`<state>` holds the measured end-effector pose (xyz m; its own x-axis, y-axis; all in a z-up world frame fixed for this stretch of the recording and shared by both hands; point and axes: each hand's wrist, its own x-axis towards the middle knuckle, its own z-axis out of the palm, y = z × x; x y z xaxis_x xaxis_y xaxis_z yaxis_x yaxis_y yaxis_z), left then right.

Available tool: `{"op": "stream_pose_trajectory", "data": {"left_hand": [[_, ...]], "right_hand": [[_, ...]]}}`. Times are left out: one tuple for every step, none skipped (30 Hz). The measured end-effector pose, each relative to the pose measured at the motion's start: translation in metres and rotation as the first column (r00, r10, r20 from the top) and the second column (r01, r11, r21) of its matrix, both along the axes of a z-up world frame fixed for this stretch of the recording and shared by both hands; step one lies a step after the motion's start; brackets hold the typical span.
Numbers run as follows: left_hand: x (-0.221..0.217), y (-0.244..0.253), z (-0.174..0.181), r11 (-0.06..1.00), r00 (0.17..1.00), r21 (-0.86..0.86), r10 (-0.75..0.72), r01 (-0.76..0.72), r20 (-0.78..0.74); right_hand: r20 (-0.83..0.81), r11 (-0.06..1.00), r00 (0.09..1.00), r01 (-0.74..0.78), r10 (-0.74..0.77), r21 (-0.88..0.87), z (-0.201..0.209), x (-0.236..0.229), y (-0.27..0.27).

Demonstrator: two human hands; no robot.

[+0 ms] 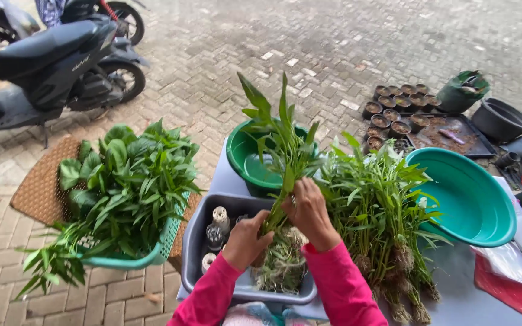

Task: The person is preparing water spinach plants for a hydroponic system by inserting the roots into plastic net pots.

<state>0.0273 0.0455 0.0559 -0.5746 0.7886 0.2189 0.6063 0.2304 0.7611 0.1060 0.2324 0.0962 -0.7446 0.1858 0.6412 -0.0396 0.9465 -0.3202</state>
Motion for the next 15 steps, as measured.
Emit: {"op": "stream_pose_trajectory", "data": {"left_hand": [[0.001, -0.003, -0.004, 1.000, 1.000, -0.007, 0.012, -0.012, 0.010], [0.000, -0.005, -0.008, 0.999, 1.000, 0.022, 0.025, -0.025, -0.008], [-0.001, -0.007, -0.012, 0.998, 0.999, 0.051, 0.039, -0.038, -0.026], [0.000, -0.013, -0.009, 0.997, 0.998, 0.044, 0.057, -0.056, -0.014], [0.000, -0.020, -0.006, 0.995, 0.994, 0.047, 0.084, -0.087, 0.063], [-0.002, -0.028, -0.001, 0.991, 0.984, 0.050, 0.116, -0.124, 0.137], [-0.004, -0.034, -0.005, 0.988, 0.980, 0.043, 0.140, -0.147, 0.144], [-0.006, -0.039, -0.010, 0.985, 0.966, 0.128, 0.083, -0.117, 0.244], [-0.009, -0.045, -0.014, 0.971, 0.942, 0.218, 0.018, -0.095, 0.335], [-0.010, -0.048, -0.020, 0.971, 0.939, 0.209, 0.041, -0.119, 0.343], [-0.010, -0.052, -0.026, 0.942, 0.896, 0.326, -0.074, -0.082, 0.439], [-0.010, -0.054, -0.033, 0.893, 0.836, 0.446, -0.198, -0.062, 0.512], [-0.010, -0.056, -0.034, 0.893, 0.835, 0.441, -0.177, -0.086, 0.521], [-0.009, -0.058, -0.035, 0.891, 0.865, 0.447, -0.164, -0.076, 0.473], [-0.008, -0.060, -0.036, 0.890, 0.893, 0.452, -0.150, -0.066, 0.425]], "right_hand": [[0.010, 1.000, 1.000, -0.012, 0.012, -0.007, -0.005, 0.004, 0.007], [0.050, 0.999, 0.999, 0.005, -0.003, -0.048, -0.009, 0.004, 0.015], [0.091, 0.996, 0.996, 0.024, -0.016, -0.086, -0.014, 0.005, 0.023], [0.102, 0.996, 0.995, 0.007, 0.002, -0.093, -0.010, 0.015, 0.027], [0.116, 0.987, 0.993, -0.005, 0.024, -0.158, -0.006, 0.025, 0.030], [0.125, 0.975, 0.991, -0.021, 0.050, -0.222, -0.001, 0.031, 0.033], [0.133, 0.973, 0.988, -0.042, 0.074, -0.228, -0.007, 0.036, 0.030], [0.231, 0.963, 0.964, -0.069, 0.132, -0.262, -0.014, 0.040, 0.028], [0.326, 0.951, 0.926, -0.092, 0.191, -0.296, -0.022, 0.045, 0.026], [0.332, 0.946, 0.919, -0.111, 0.214, -0.304, -0.035, 0.044, 0.016], [0.524, 0.930, 0.817, -0.039, 0.240, -0.365, -0.048, 0.045, 0.007], [0.690, 0.915, 0.672, 0.045, 0.269, -0.400, -0.060, 0.046, -0.002], [0.696, 0.915, 0.659, 0.028, 0.286, -0.403, -0.070, 0.045, -0.005], [0.701, 0.941, 0.667, 0.000, 0.251, -0.338, -0.081, 0.046, -0.007], [0.702, 0.962, 0.678, -0.029, 0.218, -0.270, -0.091, 0.046, -0.009]]}}
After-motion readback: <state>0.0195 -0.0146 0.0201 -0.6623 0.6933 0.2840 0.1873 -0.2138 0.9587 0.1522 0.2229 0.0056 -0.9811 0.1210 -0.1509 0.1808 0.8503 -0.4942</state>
